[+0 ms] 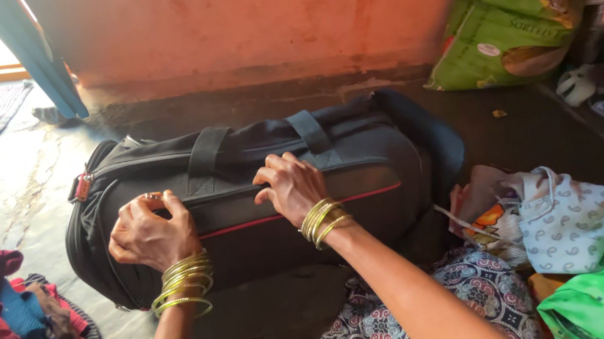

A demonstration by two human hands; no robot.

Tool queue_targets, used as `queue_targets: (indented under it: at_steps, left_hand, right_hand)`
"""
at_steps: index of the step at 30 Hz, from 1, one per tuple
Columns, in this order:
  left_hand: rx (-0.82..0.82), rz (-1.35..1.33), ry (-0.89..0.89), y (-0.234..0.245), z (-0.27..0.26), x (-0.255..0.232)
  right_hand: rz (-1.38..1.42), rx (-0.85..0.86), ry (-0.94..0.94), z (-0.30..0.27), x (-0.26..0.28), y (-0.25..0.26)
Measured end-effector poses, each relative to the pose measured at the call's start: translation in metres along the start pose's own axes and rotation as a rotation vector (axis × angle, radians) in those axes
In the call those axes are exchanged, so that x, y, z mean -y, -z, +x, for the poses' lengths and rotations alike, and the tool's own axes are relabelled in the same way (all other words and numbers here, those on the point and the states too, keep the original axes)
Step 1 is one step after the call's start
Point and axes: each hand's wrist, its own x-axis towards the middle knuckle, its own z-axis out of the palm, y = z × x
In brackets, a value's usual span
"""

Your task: The person opens and closes zippers on a black bag, manipulates the straps, and handles a white patterned cloth by hand.

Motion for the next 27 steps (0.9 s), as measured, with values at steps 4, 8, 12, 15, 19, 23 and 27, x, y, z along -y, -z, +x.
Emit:
queue_targets:
  at_steps: [4, 8, 12, 15, 19, 23, 27]
  left_hand:
    - [0.029, -0.024, 0.056, -0.006, -0.002, 0.003]
    - [0.046, -0.064, 0.099, -0.006, -0.004, 0.002]
    - [0.070, -0.112, 0.152, -0.005, -0.005, 0.002]
    - [0.103, -0.186, 0.186, -0.002, -0.002, 0.009]
    - [0.106, -0.249, 0.187, 0.002, -0.004, 0.013]
    - [0.105, -0.265, 0.338, 0.002, -0.011, 0.013]
    - [0.058, -0.168, 0.520, -0.006, -0.005, 0.029]
  right_hand:
    - [-0.009, 0.149, -0.056, 0.007, -0.003, 0.004]
    - [0.012, 0.203, 0.042, 0.017, 0.008, 0.004]
    - [0.131, 0.150, 0.202, 0.026, 0.050, -0.022]
    - [0.153, 0.033, 0.195, 0.030, 0.078, -0.043]
    - [0.102, -0.108, 0.156, 0.027, 0.095, -0.058]
    - [0.043, -0.100, 0.163, 0.026, 0.096, -0.057]
    - [0.032, -0.099, 0.197, 0.024, 0.093, -0.055]
